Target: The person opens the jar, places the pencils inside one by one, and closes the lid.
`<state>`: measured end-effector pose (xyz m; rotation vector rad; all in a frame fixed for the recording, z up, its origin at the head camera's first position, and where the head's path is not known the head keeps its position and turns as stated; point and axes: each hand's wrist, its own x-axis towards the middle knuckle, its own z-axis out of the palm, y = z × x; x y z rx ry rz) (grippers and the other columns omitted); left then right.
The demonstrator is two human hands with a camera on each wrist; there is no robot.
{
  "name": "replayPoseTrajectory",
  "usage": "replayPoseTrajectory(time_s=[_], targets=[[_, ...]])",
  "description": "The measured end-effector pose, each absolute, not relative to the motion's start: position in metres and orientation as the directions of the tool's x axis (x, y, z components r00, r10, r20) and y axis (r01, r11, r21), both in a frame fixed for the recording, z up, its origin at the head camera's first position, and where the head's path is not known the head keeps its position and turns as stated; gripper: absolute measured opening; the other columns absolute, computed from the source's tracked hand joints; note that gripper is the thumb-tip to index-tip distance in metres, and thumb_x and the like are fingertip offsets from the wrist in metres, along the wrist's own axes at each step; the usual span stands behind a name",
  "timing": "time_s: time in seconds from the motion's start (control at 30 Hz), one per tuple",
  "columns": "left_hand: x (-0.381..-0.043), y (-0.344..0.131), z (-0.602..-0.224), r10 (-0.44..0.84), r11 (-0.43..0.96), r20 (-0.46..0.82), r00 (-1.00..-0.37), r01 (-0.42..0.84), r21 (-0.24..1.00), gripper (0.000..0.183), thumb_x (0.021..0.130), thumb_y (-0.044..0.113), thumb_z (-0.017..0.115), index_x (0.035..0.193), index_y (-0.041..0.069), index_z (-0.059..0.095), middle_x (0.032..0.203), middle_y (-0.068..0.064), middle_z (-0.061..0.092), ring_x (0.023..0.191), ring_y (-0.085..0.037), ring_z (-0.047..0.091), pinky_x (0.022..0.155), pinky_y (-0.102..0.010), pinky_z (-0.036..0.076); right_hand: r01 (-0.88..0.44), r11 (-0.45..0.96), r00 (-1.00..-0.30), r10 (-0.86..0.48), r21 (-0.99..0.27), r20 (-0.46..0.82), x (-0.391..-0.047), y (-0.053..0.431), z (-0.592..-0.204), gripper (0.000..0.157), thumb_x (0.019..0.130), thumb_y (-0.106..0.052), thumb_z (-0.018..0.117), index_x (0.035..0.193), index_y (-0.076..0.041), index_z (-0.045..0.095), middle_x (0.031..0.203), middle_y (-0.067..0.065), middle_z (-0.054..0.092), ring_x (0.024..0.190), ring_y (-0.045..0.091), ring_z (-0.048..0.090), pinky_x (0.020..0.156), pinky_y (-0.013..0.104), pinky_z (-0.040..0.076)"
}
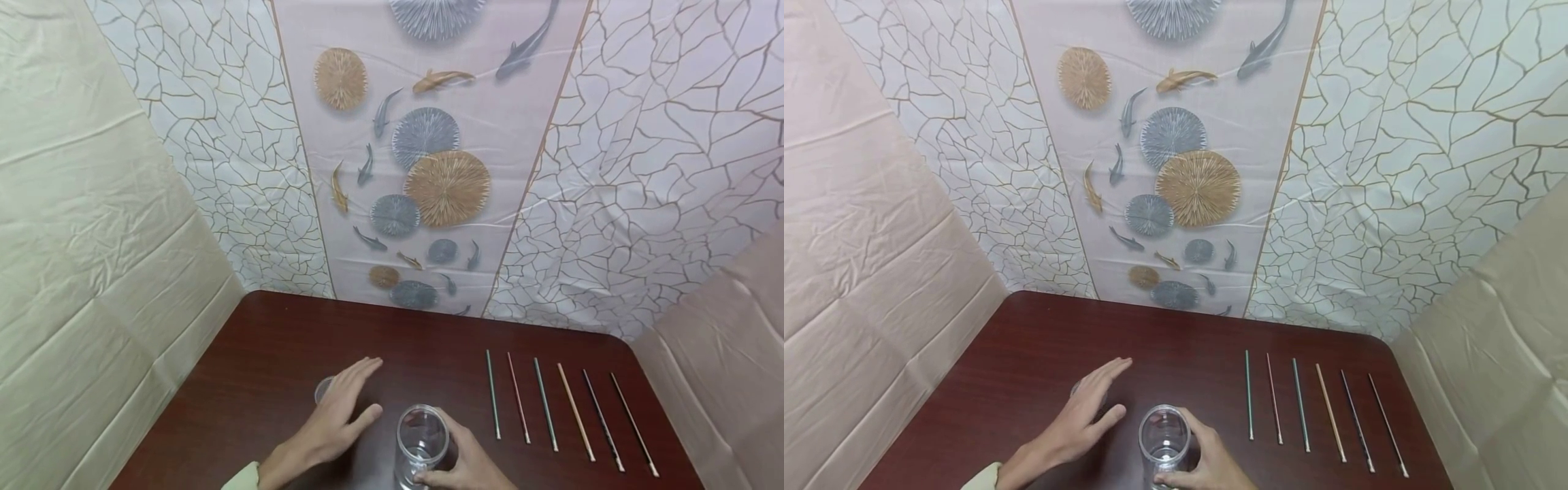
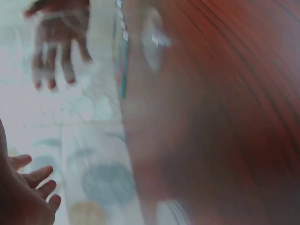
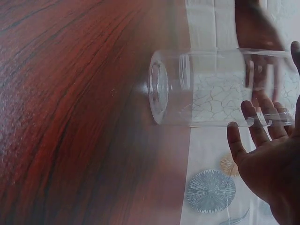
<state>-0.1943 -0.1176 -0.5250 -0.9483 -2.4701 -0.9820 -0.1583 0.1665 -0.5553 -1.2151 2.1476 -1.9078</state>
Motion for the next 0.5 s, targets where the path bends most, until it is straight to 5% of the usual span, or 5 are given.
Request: replayPoseTrajectory(time_s=[0.17, 0.3, 0.5], targets=[[-0.181, -0.1, -0.511, 0.563, 0.382, 0.556, -0.612, 0.789, 0.482, 0.074, 0.11, 0.051, 0.048, 0.166, 0.005, 0.032, 0.166, -0.008, 0.042, 0.149, -0.031, 0.044, 0.114, -0.06, 0.041, -0.609, 0.014, -0.677, -0.531, -0.793, 0.51, -0.16, 0.167, -0.557, 0.098, 0.075, -0.007, 0.097, 0.156, 0.001, 0.043, 0.141, 0.021, 0.063, 0.124, 0.03, 0.066, 0.11, 0.034, 0.049], [-0.174, -0.091, -0.511, 0.604, 0.306, 0.573, -0.554, 0.825, 0.475, 0.092, 0.105, 0.07, 0.039, 0.165, 0.001, 0.028, 0.167, -0.007, 0.041, 0.146, -0.028, 0.047, 0.114, -0.053, 0.043, -0.671, -0.006, -0.634, -0.512, -0.741, 0.579, -0.162, 0.17, -0.559, 0.104, 0.081, -0.025, 0.095, 0.159, 0.006, 0.034, 0.151, 0.02, 0.056, 0.133, 0.028, 0.06, 0.115, 0.031, 0.043], [-0.169, -0.085, -0.521, 0.634, 0.275, 0.556, -0.538, 0.828, 0.488, 0.101, 0.099, 0.064, 0.064, 0.166, 0.0, 0.024, 0.164, -0.011, 0.045, 0.142, -0.028, 0.051, 0.112, -0.048, 0.046, -0.76, -0.053, -0.573, -0.415, -0.647, 0.707, -0.165, 0.176, -0.554, 0.094, 0.104, -0.057, 0.059, 0.155, 0.017, 0.032, 0.151, 0.025, 0.053, 0.135, 0.026, 0.058, 0.109, 0.03, 0.047]])
